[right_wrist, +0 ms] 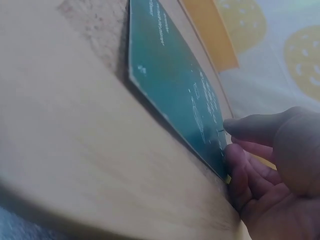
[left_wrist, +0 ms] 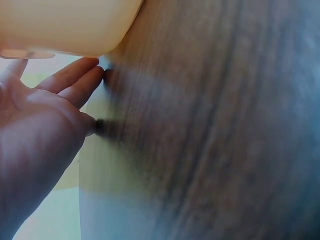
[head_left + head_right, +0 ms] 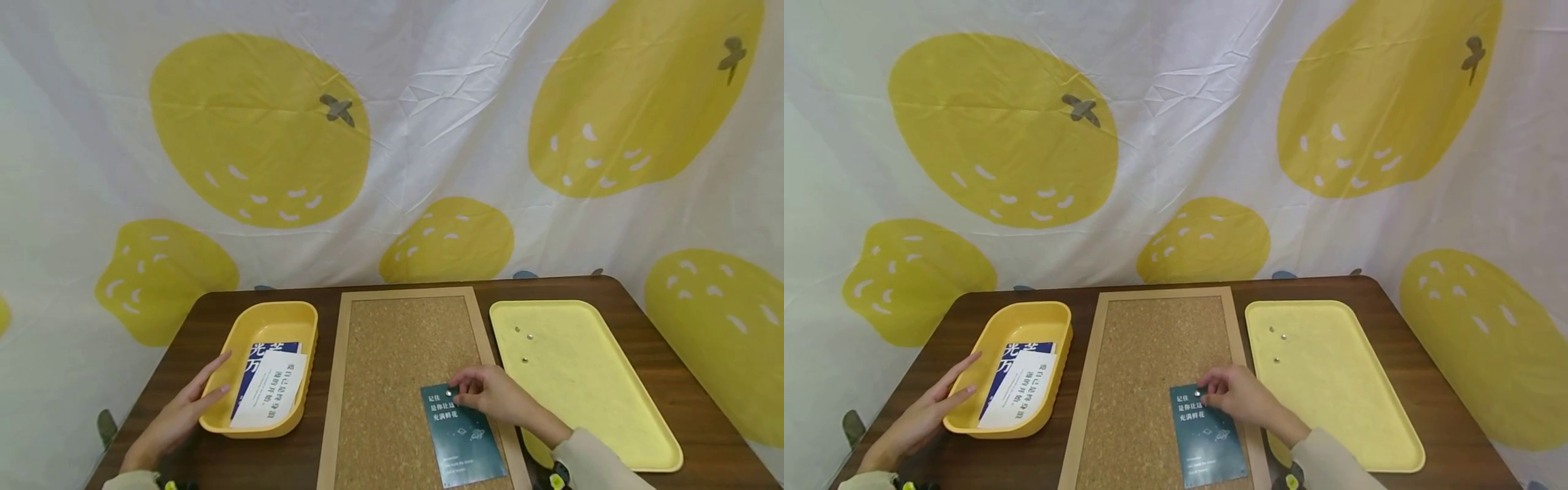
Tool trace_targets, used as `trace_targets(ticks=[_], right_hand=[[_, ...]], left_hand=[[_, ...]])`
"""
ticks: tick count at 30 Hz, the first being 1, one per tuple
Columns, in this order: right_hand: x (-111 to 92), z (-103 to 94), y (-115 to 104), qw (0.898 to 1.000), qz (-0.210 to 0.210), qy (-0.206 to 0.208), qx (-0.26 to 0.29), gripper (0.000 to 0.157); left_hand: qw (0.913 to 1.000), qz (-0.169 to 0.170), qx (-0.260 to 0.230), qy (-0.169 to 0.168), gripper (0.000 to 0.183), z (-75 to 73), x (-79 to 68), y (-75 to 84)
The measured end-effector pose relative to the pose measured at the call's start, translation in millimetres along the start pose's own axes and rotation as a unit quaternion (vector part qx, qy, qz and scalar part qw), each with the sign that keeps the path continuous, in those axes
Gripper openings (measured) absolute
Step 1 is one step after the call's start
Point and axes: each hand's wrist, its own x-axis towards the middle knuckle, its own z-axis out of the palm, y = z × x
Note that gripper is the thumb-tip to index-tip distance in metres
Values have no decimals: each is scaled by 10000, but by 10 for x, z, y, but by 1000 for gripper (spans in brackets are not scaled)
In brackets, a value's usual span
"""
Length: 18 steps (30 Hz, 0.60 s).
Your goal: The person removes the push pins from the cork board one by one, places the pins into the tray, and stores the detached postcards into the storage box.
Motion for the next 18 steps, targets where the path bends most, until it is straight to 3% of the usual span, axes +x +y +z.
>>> trace_targets(ticks=[10,18], right_hand=[[4,42,-33,9996,-94,273,-43,12],[20,68,-29,9992,-35,328,-209,12]], left_hand=[[9999,40,116,8,73,-13,-1,18],[9991,-229,364,-3,74,-8,-7,63]])
